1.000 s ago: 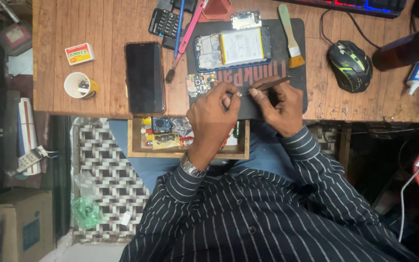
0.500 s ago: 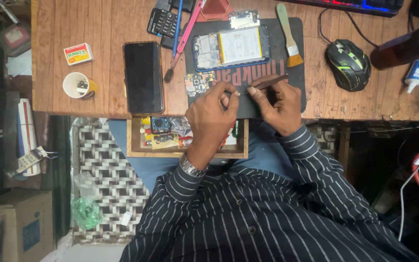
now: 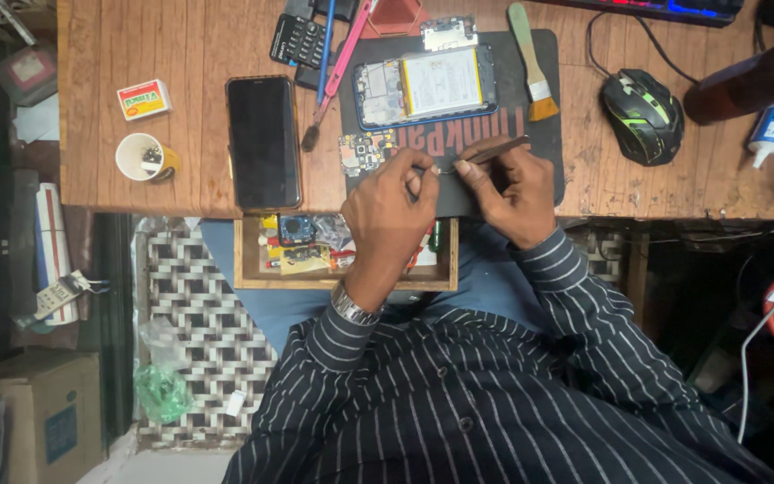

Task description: The person uses tweezers and a brush to clean and manipulate small components on a disassembled smartphone motherboard. The person repeatedly brushes the board and uses tweezers to adjust tiny parts while the phone remains open on the workbench.

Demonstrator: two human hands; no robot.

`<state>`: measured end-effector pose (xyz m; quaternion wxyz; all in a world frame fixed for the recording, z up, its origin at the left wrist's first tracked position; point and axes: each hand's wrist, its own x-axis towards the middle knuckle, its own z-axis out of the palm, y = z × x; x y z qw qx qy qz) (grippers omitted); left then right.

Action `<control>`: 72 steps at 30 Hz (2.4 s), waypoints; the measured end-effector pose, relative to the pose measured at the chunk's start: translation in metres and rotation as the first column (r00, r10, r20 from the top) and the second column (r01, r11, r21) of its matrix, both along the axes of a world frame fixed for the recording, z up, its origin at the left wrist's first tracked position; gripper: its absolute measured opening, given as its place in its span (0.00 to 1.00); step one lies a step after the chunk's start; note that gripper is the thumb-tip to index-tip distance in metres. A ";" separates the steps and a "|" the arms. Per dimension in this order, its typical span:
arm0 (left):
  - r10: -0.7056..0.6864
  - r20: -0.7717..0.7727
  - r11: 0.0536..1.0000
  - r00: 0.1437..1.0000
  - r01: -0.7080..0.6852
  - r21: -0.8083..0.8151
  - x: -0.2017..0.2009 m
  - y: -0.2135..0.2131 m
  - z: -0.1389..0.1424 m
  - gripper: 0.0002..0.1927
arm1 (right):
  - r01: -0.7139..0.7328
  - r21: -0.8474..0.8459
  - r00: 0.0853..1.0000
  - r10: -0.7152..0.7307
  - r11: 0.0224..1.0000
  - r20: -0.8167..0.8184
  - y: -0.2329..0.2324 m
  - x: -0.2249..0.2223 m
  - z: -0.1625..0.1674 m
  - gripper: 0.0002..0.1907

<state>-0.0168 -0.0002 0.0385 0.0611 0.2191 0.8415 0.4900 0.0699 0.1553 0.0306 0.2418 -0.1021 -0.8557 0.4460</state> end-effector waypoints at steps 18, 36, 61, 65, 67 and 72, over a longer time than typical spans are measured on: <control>-0.009 0.012 1.000 1.000 0.009 0.002 -0.001 -0.003 -0.001 0.05 | 0.132 0.046 0.973 -0.138 0.990 0.186 0.031 0.010 0.021 0.17; -0.012 0.006 1.000 1.000 0.012 0.004 -0.002 -0.002 -0.003 0.06 | 0.141 0.607 0.939 -0.301 0.782 0.169 0.094 0.017 0.023 0.12; -0.004 0.029 1.000 1.000 0.004 -0.011 0.000 0.001 -0.003 0.05 | -0.032 -0.477 0.999 0.040 0.878 0.006 0.026 0.008 0.022 0.10; -0.007 0.003 1.000 1.000 0.007 -0.001 0.000 -0.002 -0.004 0.05 | 0.138 -0.310 0.989 -0.113 0.941 0.097 -0.019 0.001 0.003 0.11; -0.009 -0.016 1.000 1.000 0.009 0.017 0.001 -0.003 -0.004 0.05 | 0.177 -0.192 0.984 -0.167 0.965 0.063 -0.029 -0.003 0.000 0.11; -0.011 -0.030 1.000 0.999 0.011 -0.011 -0.001 0.000 -0.005 0.07 | 0.131 0.069 0.983 -0.139 0.989 0.118 -0.023 -0.008 0.013 0.07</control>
